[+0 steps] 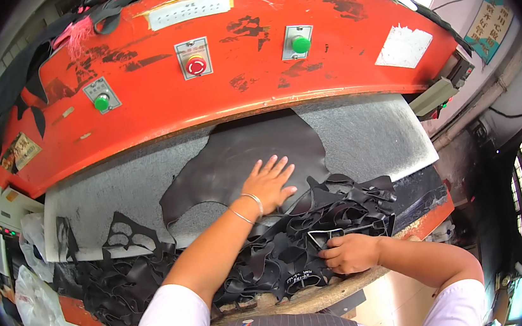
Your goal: Using a hydraulic press and metal dies to cut shoe components from a leather sheet.
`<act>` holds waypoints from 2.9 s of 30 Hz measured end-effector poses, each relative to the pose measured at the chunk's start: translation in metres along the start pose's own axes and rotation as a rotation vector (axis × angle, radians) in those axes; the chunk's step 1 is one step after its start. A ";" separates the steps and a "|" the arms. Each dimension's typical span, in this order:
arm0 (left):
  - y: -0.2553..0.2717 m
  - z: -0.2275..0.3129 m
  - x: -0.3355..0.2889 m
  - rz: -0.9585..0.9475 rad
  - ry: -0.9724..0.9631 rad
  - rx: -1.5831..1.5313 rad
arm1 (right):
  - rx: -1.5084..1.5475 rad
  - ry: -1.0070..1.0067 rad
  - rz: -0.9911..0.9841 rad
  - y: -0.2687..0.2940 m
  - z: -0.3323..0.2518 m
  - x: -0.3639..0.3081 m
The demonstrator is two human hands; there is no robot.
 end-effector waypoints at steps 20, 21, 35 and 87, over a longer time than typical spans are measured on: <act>0.039 -0.088 -0.283 0.570 0.460 0.051 | 0.477 -1.036 0.673 0.084 0.171 0.135; 0.038 -0.090 -0.283 0.577 0.453 0.022 | 0.478 -1.054 0.624 0.072 0.180 0.154; 0.027 -0.109 -0.286 0.646 0.463 -0.029 | 0.795 -1.167 0.553 0.041 0.210 0.206; 0.237 0.047 -0.300 1.289 0.135 0.559 | -0.284 -1.323 1.827 0.188 0.096 -0.003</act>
Point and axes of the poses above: each hand's wrist, its own x-axis towards the middle knuckle, its own y-axis out of the back of the hand, z = x × y, the point moved 5 cm from there along x, towards the middle knuckle, and after that the axes turned 11 degrees about -y, right-handed, at the moved point
